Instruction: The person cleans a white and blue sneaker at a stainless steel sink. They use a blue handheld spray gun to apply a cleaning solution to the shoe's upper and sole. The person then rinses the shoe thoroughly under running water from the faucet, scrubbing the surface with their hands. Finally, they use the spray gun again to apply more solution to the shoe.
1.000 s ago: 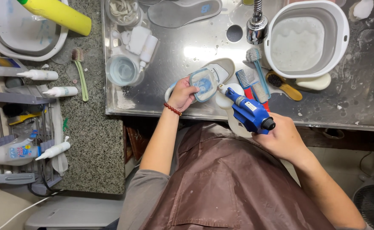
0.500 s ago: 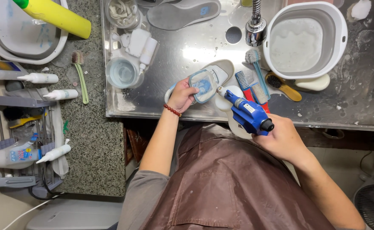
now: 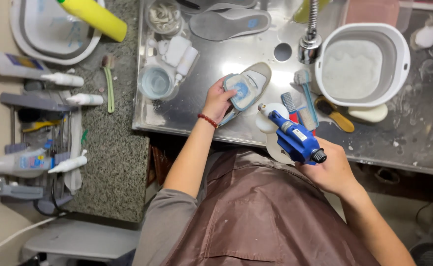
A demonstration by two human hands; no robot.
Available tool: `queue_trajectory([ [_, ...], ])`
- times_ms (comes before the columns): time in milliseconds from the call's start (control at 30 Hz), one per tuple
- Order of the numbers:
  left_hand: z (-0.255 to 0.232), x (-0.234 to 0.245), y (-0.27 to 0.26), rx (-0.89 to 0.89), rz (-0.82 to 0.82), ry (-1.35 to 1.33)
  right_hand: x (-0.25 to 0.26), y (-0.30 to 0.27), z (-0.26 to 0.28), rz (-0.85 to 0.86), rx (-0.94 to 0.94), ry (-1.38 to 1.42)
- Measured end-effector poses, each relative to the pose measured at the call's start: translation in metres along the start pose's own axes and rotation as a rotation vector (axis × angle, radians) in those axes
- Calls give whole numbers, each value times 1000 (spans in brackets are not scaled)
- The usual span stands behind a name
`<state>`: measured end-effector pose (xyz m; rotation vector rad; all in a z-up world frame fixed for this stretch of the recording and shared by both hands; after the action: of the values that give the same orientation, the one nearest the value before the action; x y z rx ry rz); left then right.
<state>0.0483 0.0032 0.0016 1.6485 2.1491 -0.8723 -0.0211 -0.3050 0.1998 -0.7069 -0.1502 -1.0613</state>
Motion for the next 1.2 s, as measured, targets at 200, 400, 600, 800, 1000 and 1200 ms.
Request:
queue_trajectory([
  [200,-62,9,-69,-431,-379,811,-30,26,9,125,176,33],
  [400,-142,-7,-231,-803,-316,1251,-125,70,98,359,606,26],
  [600,-177,72,-271,-734,-451,1107,-258,77,133,742,750,-30],
  [800,-145,170,-330,-634,-913,1355,-350,82,129,864,935,-287],
  [1000,-80,299,-341,-687,-1314,855,-289,104,141,835,812,-291],
  [1200,-107,341,-340,-749,-1503,790,-119,221,19,-323,673,-359],
])
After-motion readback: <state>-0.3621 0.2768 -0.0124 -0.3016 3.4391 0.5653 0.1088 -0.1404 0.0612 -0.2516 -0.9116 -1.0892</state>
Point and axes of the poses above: each hand's wrist, its own y-axis towards the middle knuckle, its own x-axis out of the back of the hand, z = x × y, the point moved 2 cm from there along y, towards the middle knuckle, and after that the axes turned 13 degrees about -x, right-handed, at the moved point
